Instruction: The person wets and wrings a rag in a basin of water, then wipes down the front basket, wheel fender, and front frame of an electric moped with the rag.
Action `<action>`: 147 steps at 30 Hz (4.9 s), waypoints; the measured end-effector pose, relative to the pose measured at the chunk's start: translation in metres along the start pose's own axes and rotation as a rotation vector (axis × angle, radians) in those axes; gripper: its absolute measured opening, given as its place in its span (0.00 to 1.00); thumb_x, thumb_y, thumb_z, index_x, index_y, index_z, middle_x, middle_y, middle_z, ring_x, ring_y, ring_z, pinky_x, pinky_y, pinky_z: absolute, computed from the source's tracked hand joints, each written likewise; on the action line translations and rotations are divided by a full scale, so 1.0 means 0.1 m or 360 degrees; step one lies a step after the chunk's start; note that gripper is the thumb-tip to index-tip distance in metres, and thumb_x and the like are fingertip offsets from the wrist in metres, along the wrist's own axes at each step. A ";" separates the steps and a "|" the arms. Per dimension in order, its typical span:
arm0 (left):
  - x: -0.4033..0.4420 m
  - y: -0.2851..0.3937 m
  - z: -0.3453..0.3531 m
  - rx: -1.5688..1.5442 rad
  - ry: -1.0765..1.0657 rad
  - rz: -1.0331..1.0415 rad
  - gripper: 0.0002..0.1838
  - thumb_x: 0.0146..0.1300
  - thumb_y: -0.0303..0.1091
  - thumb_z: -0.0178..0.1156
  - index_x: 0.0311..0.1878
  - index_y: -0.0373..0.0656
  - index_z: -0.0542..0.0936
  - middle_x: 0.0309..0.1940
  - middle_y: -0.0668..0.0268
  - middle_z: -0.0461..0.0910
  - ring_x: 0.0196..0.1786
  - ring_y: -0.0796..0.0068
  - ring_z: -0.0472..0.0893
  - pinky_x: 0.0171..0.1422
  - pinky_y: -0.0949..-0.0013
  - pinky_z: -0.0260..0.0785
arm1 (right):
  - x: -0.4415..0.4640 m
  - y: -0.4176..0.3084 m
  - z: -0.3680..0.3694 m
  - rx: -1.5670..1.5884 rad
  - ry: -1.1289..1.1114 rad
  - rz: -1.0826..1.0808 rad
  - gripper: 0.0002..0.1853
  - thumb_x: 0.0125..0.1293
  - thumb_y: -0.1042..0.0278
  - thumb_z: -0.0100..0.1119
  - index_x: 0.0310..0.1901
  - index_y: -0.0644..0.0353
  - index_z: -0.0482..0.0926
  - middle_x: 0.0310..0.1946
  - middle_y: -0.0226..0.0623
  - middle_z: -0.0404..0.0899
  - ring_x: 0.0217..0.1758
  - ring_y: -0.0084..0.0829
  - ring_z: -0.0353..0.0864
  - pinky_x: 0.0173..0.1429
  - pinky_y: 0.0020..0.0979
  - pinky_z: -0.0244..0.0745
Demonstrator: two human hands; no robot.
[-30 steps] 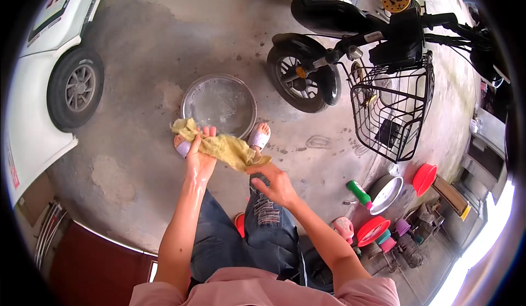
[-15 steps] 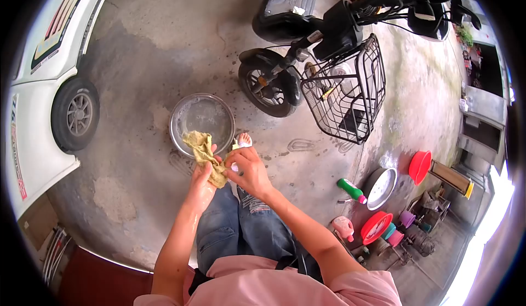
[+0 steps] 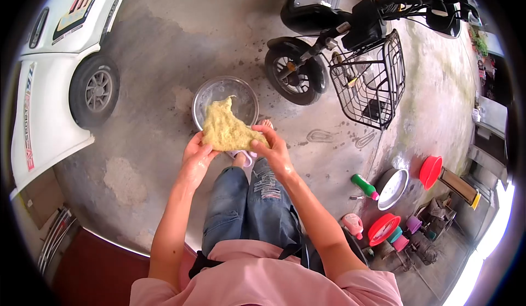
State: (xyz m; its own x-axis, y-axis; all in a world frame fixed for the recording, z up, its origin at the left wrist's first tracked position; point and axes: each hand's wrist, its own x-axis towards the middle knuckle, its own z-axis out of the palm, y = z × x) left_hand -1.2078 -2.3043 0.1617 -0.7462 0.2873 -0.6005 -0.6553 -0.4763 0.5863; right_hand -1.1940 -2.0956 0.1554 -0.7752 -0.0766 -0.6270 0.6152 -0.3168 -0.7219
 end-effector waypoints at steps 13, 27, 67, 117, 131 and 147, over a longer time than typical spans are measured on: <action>0.00 -0.22 -0.13 0.0674 0.0220 0.0503 0.09 0.67 0.31 0.50 0.44 0.40 0.63 0.40 0.65 0.72 0.44 0.81 0.74 0.48 0.79 0.65 | -0.03 0.38 -0.03 -0.0715 0.0475 -0.0485 0.18 0.57 0.73 0.59 0.51 0.59 0.73 0.42 0.32 0.71 0.45 0.26 0.71 0.49 0.28 0.69; -0.36 -0.37 0.00 0.0920 0.0217 0.0164 0.20 0.68 0.41 0.47 0.56 0.37 0.67 0.52 0.61 0.73 0.55 0.71 0.73 0.60 0.67 0.63 | -0.12 0.26 0.13 0.0424 0.0337 0.0139 0.22 0.68 0.61 0.50 0.59 0.65 0.64 0.54 0.39 0.72 0.54 0.31 0.73 0.58 0.32 0.69; 0.09 -0.28 1.68 0.1383 -0.0247 0.1131 0.27 0.64 0.42 0.46 0.63 0.38 0.64 0.69 0.52 0.41 0.71 0.52 0.47 0.70 0.49 0.43 | -0.49 -1.84 -1.73 0.0197 0.0788 -0.1157 0.18 0.70 0.60 0.43 0.56 0.61 0.65 0.45 0.42 0.75 0.43 0.34 0.79 0.47 0.31 0.76; 2.99 -0.72 4.15 0.1668 0.0195 0.0533 0.22 0.70 0.48 0.42 0.45 0.41 0.78 0.40 0.67 0.82 0.44 0.78 0.78 0.48 0.68 0.67 | 0.39 -1.86 -4.14 -0.1751 0.0279 -0.1400 0.22 0.50 0.79 0.54 0.50 0.60 0.74 0.62 0.38 0.65 0.60 0.40 0.68 0.60 0.35 0.68; 3.01 -0.74 4.10 0.1796 0.0158 0.0613 0.20 0.70 0.43 0.42 0.44 0.37 0.78 0.36 0.67 0.83 0.36 0.81 0.77 0.39 0.74 0.69 | -0.50 -1.02 -5.44 -0.1995 0.0606 -0.0745 0.21 0.46 0.83 0.53 0.45 0.60 0.77 0.53 0.38 0.72 0.54 0.43 0.70 0.57 0.39 0.67; 2.97 -0.73 4.10 0.1849 0.0198 0.0664 0.19 0.70 0.41 0.43 0.42 0.34 0.77 0.33 0.65 0.83 0.31 0.80 0.75 0.35 0.74 0.68 | 1.24 -2.57 -3.91 -0.1795 0.0429 -0.1653 0.19 0.54 0.71 0.48 0.48 0.62 0.76 0.58 0.35 0.66 0.56 0.37 0.67 0.60 0.36 0.63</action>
State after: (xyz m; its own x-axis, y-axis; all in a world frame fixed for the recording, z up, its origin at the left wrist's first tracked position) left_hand -1.4301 -1.8434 0.1637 -0.9480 0.1797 -0.2629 -0.1337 0.5244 0.8409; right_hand -1.3918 -1.6538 0.1485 -0.9421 -0.0773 0.3262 -0.2743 0.7371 -0.6176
